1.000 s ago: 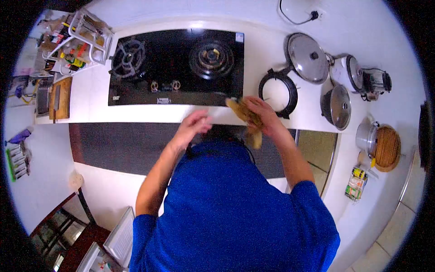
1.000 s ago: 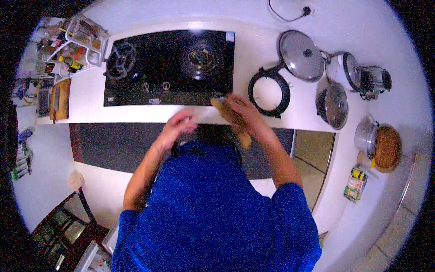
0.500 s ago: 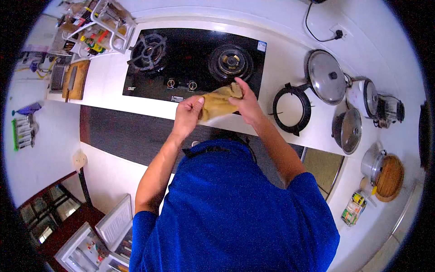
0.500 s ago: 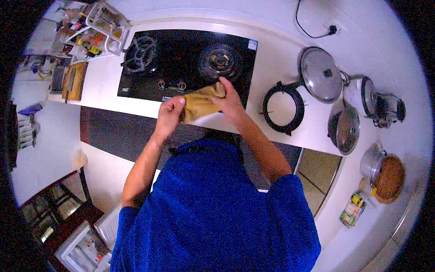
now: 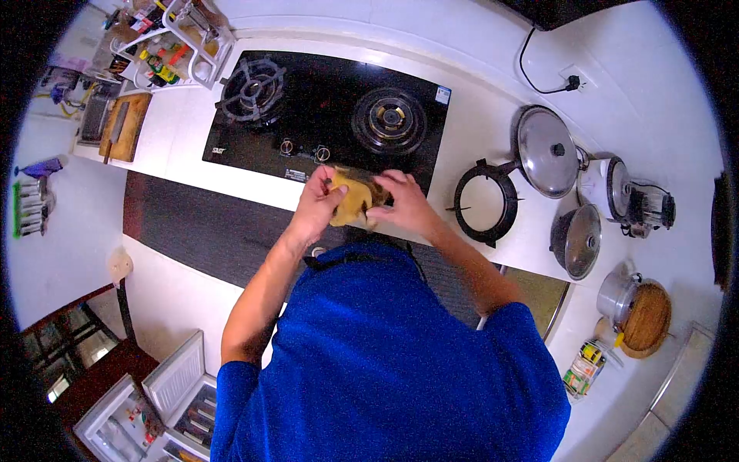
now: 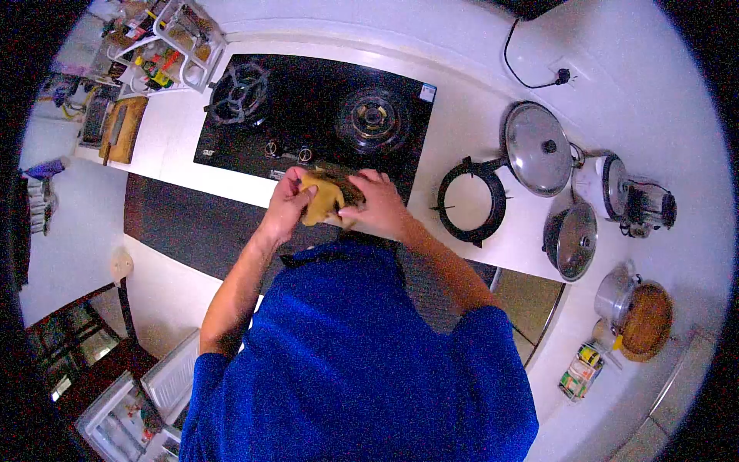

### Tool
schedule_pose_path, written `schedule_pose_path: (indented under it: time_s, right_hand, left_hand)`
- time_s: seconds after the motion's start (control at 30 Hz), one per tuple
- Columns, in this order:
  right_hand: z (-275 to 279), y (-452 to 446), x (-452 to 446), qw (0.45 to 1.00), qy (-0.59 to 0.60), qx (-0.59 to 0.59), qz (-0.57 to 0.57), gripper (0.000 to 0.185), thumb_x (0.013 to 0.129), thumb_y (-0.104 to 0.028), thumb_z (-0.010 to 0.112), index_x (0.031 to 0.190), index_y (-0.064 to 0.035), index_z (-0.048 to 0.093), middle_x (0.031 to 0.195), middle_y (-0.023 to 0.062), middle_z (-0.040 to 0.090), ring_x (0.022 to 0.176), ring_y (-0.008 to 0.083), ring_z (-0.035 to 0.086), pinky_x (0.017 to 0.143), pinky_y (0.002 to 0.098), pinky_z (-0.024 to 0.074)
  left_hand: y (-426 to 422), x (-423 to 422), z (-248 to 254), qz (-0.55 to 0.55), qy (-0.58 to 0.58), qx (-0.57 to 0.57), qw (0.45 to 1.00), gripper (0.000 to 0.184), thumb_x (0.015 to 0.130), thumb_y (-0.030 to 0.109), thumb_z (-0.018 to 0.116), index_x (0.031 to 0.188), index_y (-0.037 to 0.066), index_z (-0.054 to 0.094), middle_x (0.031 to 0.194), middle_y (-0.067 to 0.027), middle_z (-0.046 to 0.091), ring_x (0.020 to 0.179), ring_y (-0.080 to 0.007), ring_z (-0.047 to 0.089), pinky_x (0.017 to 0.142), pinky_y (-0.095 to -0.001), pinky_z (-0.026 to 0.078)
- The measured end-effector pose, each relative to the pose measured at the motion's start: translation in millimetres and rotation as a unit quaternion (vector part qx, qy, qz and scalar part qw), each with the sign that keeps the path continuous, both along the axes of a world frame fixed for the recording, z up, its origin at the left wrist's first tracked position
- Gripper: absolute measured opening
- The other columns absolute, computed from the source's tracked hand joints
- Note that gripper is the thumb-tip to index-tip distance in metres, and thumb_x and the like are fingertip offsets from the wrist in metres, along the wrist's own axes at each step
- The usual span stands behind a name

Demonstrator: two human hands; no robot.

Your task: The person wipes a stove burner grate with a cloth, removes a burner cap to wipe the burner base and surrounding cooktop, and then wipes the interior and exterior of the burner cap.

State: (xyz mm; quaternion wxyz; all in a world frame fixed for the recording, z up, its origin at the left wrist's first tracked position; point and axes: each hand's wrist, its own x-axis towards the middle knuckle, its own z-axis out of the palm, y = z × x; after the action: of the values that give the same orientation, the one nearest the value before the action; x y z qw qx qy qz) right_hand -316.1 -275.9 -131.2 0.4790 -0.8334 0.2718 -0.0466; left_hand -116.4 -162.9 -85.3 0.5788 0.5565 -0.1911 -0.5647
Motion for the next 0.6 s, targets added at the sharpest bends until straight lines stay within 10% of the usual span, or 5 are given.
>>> schedule_pose_path:
  time_s: [0.07,0.23,0.6]
  right_hand:
    - [3.8,13.1,9.5,0.973,-0.103,-0.202,-0.031,0.060,0.077,-0.025,0.081,0.128,-0.0024,0.057,0.122,0.0206,0.059,0.120,0.0364,0.054,0.099,0.0462,0.0454]
    - [-11.0,15.7,6.2,0.988,-0.036,0.142,-0.050,0.036,0.093,-0.013,0.063,0.124,0.0021,0.055,0.101,0.0157,0.070,0.091,0.0271,0.068,0.087,0.0330,0.0520]
    - [-1.5,-13.4,-100.1,0.750,-0.219,0.533,-0.326,0.052,0.097,-0.012,0.059,0.146,-0.0028,0.042,0.133,0.0133,0.059,0.116,0.0262,0.061,0.103,0.0409,0.0482]
  left_hand:
    - [1.8,0.4,-13.0,-0.097,-0.098,-0.036,0.990,0.019,0.097,-0.001,0.056,0.113,0.008,0.049,0.098,-0.0016,0.059,0.089,-0.0103,0.057,0.078,-0.0259,0.049]
    - [-17.3,7.1,-18.6,0.000,-0.105,-0.034,0.994,0.012,0.097,0.013,0.063,0.100,0.010,0.052,0.081,0.0036,0.056,0.070,-0.0042,0.050,0.061,-0.0202,0.042]
    - [-179.4,8.4,-207.4,-0.062,-0.357,0.137,0.922,0.043,0.090,0.030,0.071,0.118,-0.001,0.060,0.097,-0.0168,0.070,0.072,-0.0242,0.070,0.068,-0.0352,0.056]
